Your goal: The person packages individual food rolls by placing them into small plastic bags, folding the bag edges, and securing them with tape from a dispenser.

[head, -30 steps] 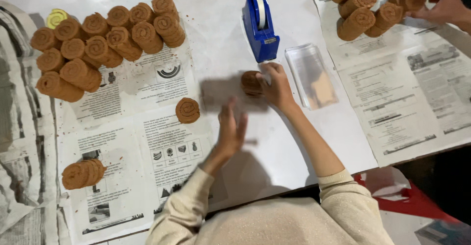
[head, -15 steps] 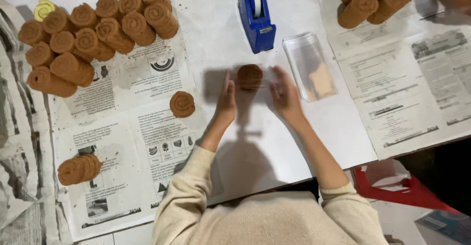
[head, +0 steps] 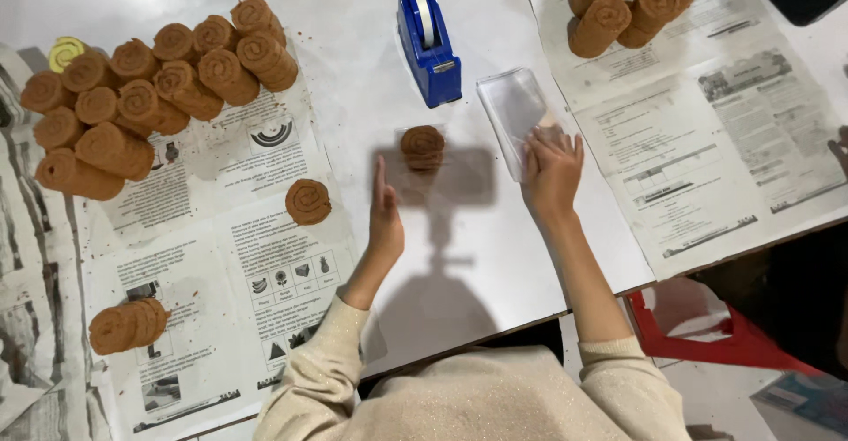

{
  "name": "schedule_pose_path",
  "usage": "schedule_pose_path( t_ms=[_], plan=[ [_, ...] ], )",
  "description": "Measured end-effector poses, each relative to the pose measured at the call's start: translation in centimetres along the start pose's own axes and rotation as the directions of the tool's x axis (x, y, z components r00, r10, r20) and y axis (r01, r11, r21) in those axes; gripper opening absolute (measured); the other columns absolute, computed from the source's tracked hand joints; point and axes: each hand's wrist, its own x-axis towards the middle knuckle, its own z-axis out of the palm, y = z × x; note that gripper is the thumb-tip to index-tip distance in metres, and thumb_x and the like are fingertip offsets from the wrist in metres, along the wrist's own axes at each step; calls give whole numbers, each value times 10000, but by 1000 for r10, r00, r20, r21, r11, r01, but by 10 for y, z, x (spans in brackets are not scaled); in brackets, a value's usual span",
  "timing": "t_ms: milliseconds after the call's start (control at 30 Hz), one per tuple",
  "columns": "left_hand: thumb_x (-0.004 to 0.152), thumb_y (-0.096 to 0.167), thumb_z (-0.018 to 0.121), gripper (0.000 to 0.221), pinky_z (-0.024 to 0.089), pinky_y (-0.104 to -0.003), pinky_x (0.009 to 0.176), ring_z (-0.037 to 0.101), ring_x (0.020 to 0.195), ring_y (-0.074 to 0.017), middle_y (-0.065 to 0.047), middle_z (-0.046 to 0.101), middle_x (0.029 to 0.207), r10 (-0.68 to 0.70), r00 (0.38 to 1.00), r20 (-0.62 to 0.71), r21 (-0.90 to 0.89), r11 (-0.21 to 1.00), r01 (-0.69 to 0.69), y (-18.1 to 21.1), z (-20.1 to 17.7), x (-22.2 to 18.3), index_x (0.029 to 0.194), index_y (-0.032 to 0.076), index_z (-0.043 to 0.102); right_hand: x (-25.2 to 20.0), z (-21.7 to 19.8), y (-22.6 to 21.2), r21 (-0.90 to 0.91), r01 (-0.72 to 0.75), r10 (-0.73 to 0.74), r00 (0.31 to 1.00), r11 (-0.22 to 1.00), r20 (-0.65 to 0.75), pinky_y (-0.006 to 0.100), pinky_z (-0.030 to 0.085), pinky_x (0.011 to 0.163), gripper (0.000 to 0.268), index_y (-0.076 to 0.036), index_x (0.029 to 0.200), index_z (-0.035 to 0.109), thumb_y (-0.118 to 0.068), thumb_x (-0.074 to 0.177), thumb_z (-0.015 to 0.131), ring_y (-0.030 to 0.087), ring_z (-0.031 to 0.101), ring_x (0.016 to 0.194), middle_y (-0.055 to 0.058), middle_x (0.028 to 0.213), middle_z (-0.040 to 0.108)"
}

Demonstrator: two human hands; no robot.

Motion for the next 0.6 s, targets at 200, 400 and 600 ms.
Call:
schedule_pose_path(
  t_ms=[200, 400, 600],
  plan=[
    [994, 541, 202, 754, 110, -537, 1173, 148, 1433, -419, -259, 173, 1562, 360, 932, 45, 124, 923, -363, 24, 7, -43, 1509, -8, 170, -47, -34, -75, 156, 149, -131, 985, 977, -116, 466, 467, 869, 119, -89, 896, 770, -127, 858, 663, 345, 667, 902, 111, 888, 735],
    [961, 330, 499, 403, 368, -526, 1058, 519, 1245, -367, -192, 569, 1289, 586, 761, 279, 548, 554, -628, -28, 10, -86, 1227, 48, 608, -113, -36, -106, -33, 354, -344, 923, 935, 170, 395, 495, 760, 176, -139, 957, 749, -165, 833, 626, 305, 668, 929, 118, 1058, 698],
    [914, 300, 554, 324, 345, -531, 1065, 494, 1282, -336, -135, 562, 1287, 505, 793, 342, 667, 464, -583, -47, 0, -120, 1187, 130, 591, -95, -7, -117, -13, 455, -446, 879, 890, 168, 378, 484, 652, 90, -186, 856, 726, -213, 815, 650, 292, 645, 832, 51, 904, 662]
  ],
)
